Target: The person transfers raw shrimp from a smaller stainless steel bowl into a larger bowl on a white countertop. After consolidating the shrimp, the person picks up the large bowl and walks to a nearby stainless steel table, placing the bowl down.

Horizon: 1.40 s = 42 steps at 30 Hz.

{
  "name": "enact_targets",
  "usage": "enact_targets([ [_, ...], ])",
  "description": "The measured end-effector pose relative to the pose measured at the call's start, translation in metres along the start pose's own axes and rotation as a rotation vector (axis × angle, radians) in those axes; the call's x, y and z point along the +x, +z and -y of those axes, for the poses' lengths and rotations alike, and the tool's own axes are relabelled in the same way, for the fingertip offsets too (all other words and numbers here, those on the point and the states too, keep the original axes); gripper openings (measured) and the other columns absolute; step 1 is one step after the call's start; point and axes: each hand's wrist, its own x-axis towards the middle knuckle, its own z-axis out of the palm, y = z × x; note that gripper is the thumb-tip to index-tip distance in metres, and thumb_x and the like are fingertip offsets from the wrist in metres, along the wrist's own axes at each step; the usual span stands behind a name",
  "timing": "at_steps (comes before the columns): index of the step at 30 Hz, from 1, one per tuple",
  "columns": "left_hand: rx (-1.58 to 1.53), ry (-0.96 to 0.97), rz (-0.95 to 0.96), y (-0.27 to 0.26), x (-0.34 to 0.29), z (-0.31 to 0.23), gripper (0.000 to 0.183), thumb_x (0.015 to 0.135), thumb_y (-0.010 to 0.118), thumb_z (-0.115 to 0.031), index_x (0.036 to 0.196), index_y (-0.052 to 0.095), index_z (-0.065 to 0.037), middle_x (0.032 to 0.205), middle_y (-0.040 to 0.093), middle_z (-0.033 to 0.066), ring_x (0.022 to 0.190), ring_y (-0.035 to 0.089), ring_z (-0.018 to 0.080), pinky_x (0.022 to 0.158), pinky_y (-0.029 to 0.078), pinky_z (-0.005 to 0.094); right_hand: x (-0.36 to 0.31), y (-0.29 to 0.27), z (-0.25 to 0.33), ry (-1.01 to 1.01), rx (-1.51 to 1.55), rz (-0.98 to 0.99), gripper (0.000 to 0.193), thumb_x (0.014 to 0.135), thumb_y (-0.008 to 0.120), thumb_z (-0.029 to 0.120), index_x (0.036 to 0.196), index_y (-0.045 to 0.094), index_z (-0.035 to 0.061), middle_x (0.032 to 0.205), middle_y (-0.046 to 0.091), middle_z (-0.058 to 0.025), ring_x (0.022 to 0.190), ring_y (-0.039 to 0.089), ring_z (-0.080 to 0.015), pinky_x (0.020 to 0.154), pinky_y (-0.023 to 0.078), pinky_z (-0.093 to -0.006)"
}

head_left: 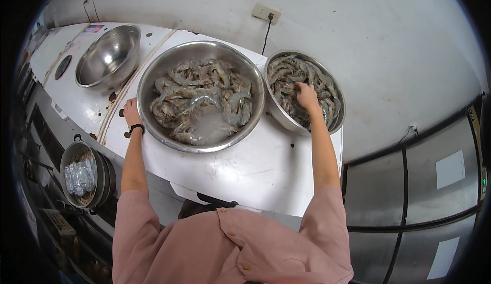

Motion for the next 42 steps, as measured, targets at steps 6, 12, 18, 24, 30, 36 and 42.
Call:
enact_targets([
  [6, -0.015, 0.048, -0.04, 0.003, 0.003, 0.005, 0.033, 0.078, 0.05, -0.02, 0.11, 0.049, -0.01, 0.107, 0.047, 0.0066, 0.099, 0.046, 0.027, 0.083, 0.038, 0.0398, 0.009, -0.014, 0.021, -0.024, -0.291, 0.211, 0.031, 0.074, 0.061, 0.021, 0.104, 0.061, 0.0137, 0.106, 0.059, -0.0073, 0.107, 0.047, -0.0295, 0.09, 0.036, -0.0431],
  [12, -0.014, -0.008, 0.007, -0.002, -0.001, -0.002, 0.031, 0.08, 0.046, -0.008, 0.111, 0.049, -0.012, 0.107, 0.048, 0.0062, 0.102, 0.045, 0.0254, 0.088, 0.037, 0.0376, 0.015, -0.083, 0.069, -0.11, -0.094, 0.135, 0.028, 0.076, 0.064, 0.025, 0.1, 0.063, 0.0114, 0.097, 0.061, -0.0098, 0.097, 0.053, -0.0273, 0.084, 0.037, -0.0428],
  [18, -0.037, 0.041, -0.028, 0.005, 0.002, 0.007, 0.03, 0.079, 0.05, -0.012, 0.109, 0.05, -0.011, 0.106, 0.048, 0.0064, 0.1, 0.047, 0.0261, 0.086, 0.038, 0.0383, 0.048, -0.108, 0.067, -0.289, 0.7, 0.079, 0.025, 0.078, 0.062, 0.015, 0.101, 0.061, 0.0056, 0.095, 0.062, -0.0131, 0.088, 0.058, -0.0242, 0.079, 0.046, -0.0324],
  [24, -0.061, 0.032, -0.037, 0.013, 0.002, 0.014, 0.032, 0.078, 0.051, -0.014, 0.11, 0.05, -0.012, 0.107, 0.048, 0.0064, 0.099, 0.047, 0.027, 0.085, 0.038, 0.0392, 0.084, -0.051, -0.01, 0.264, -0.033, 0.171, 0.036, 0.073, 0.067, 0.027, 0.103, 0.062, 0.0065, 0.105, 0.061, -0.0165, 0.095, 0.059, -0.0318, 0.08, 0.047, -0.0383],
  [30, -0.077, 0.017, -0.028, 0.007, 0.0, 0.01, 0.036, 0.077, 0.054, -0.018, 0.112, 0.049, -0.01, 0.108, 0.047, 0.0074, 0.101, 0.046, 0.0273, 0.086, 0.037, 0.0396, 0.054, -0.01, -0.004, 0.406, -0.248, 0.409, 0.031, 0.073, 0.059, 0.019, 0.1, 0.064, 0.0035, 0.108, 0.06, -0.0152, 0.099, 0.059, -0.0298, 0.083, 0.048, -0.0374],
  [36, -0.147, -0.025, -0.007, 0.001, 0.001, 0.004, 0.036, 0.076, 0.054, -0.019, 0.111, 0.05, -0.008, 0.108, 0.048, 0.008, 0.103, 0.044, 0.0281, 0.088, 0.035, 0.0393, 0.058, -0.086, 0.029, 0.331, 0.195, 0.442, 0.033, 0.074, 0.058, 0.015, 0.101, 0.058, -0.0046, 0.09, 0.064, -0.0172, 0.08, 0.063, -0.0253, 0.069, 0.051, -0.0351],
  [42, -0.134, 0.014, -0.001, -0.005, 0.001, 0.002, 0.036, 0.075, 0.055, -0.021, 0.109, 0.051, -0.008, 0.108, 0.048, 0.0077, 0.103, 0.044, 0.0281, 0.088, 0.035, 0.04, 0.065, -0.118, 0.031, 0.04, 1.068, 0.311, 0.039, 0.074, 0.06, 0.014, 0.11, 0.055, 0.001, 0.092, 0.062, -0.0147, 0.084, 0.06, -0.0236, 0.069, 0.051, -0.0349],
])
